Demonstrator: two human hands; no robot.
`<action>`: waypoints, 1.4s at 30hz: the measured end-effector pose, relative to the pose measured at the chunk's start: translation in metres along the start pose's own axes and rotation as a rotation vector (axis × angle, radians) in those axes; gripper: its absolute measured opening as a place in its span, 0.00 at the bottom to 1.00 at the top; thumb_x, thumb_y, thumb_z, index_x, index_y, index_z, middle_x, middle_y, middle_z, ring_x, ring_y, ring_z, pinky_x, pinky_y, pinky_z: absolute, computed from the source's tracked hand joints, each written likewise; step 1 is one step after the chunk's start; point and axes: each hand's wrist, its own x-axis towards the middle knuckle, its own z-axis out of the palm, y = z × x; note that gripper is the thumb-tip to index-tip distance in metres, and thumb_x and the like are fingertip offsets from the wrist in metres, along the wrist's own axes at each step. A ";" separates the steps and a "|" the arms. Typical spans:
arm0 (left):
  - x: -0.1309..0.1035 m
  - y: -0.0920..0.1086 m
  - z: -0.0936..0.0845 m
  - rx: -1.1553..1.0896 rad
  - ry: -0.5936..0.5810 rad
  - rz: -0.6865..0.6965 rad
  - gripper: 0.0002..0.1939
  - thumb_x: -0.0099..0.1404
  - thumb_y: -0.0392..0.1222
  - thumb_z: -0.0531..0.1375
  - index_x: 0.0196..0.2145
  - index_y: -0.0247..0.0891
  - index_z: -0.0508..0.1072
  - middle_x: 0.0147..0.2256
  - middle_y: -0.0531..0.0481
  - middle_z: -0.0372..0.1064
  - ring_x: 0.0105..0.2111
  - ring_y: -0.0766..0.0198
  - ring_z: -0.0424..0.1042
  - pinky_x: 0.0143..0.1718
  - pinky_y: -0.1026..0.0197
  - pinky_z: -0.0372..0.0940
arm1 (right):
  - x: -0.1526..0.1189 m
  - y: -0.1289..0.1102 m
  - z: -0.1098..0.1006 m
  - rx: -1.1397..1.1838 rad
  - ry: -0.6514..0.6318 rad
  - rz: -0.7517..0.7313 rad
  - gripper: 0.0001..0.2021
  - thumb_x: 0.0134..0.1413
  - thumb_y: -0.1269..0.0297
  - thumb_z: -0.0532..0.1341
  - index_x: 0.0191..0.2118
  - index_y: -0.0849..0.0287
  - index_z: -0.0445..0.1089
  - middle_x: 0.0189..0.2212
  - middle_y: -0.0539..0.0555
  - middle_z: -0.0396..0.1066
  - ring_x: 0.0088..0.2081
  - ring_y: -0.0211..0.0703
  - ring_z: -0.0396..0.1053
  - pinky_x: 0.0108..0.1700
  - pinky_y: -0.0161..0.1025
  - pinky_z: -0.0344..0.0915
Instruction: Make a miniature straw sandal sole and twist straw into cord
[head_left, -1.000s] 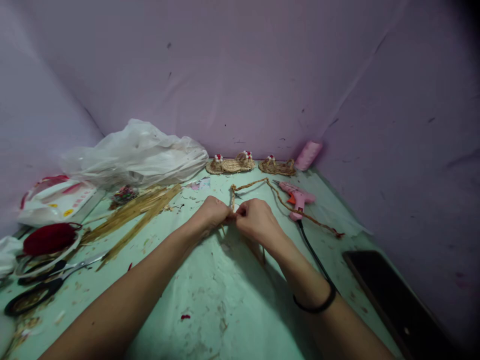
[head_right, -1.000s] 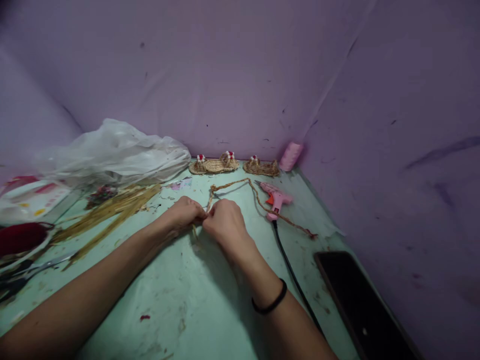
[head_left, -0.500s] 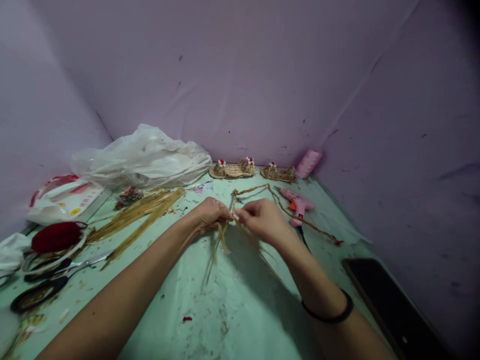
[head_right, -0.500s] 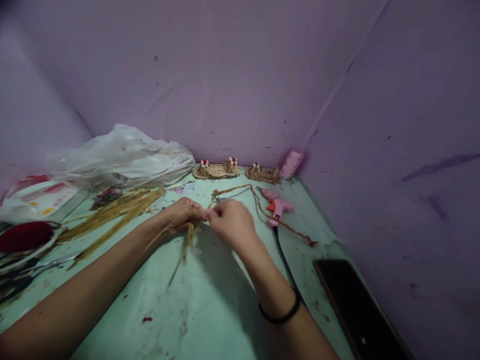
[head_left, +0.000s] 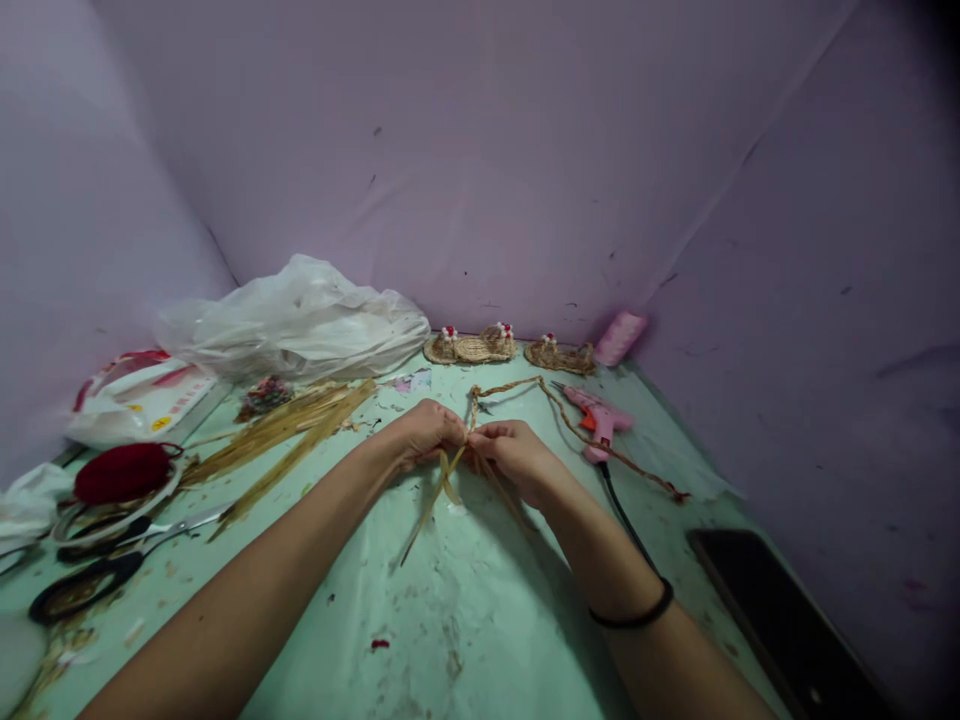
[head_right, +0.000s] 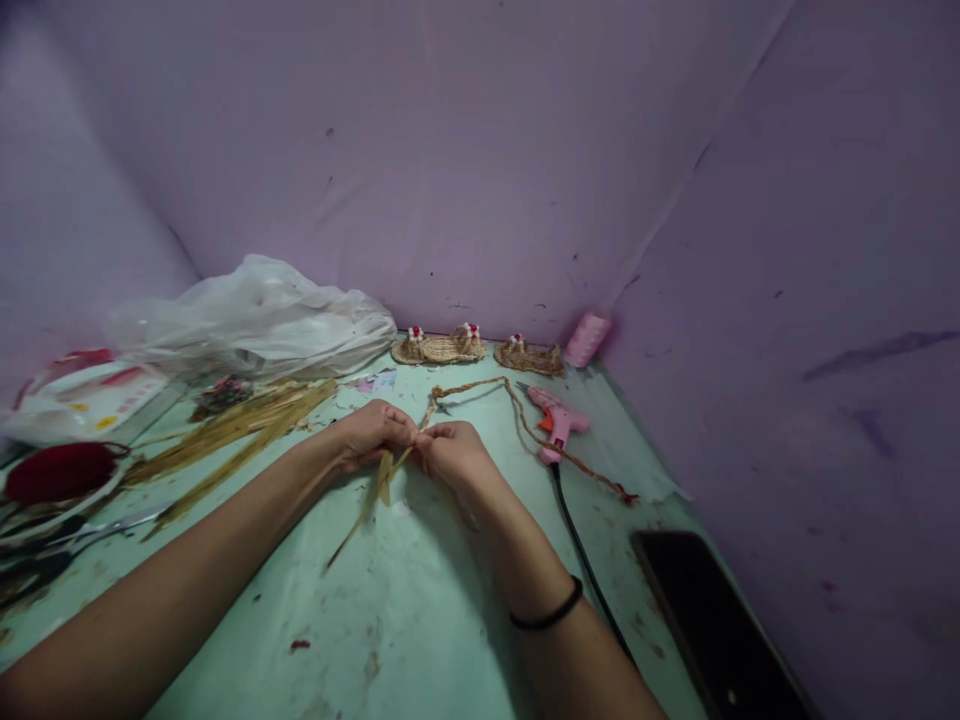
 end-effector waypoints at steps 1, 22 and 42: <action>0.000 0.000 0.000 0.010 0.004 0.003 0.04 0.42 0.37 0.55 0.18 0.34 0.67 0.10 0.59 0.51 0.09 0.75 0.44 0.11 0.68 0.39 | 0.000 0.001 0.001 0.017 0.003 0.003 0.08 0.41 0.74 0.56 0.16 0.63 0.64 0.11 0.47 0.61 0.14 0.30 0.55 0.19 0.29 0.52; -0.046 0.029 0.048 0.738 0.350 0.200 0.04 0.40 0.31 0.58 0.18 0.36 0.68 0.17 0.48 0.61 0.25 0.60 0.65 0.25 0.65 0.55 | 0.005 0.031 0.004 0.240 0.151 -0.100 0.02 0.29 0.70 0.55 0.16 0.61 0.60 0.10 0.44 0.57 0.14 0.29 0.51 0.17 0.29 0.47; -0.014 0.021 0.025 0.068 0.182 -0.188 0.07 0.39 0.29 0.54 0.10 0.33 0.59 0.06 0.59 0.47 0.07 0.76 0.44 0.11 0.69 0.37 | 0.001 0.023 -0.015 -0.661 0.196 -0.465 0.07 0.40 0.70 0.54 0.22 0.61 0.70 0.18 0.52 0.69 0.21 0.36 0.60 0.24 0.33 0.49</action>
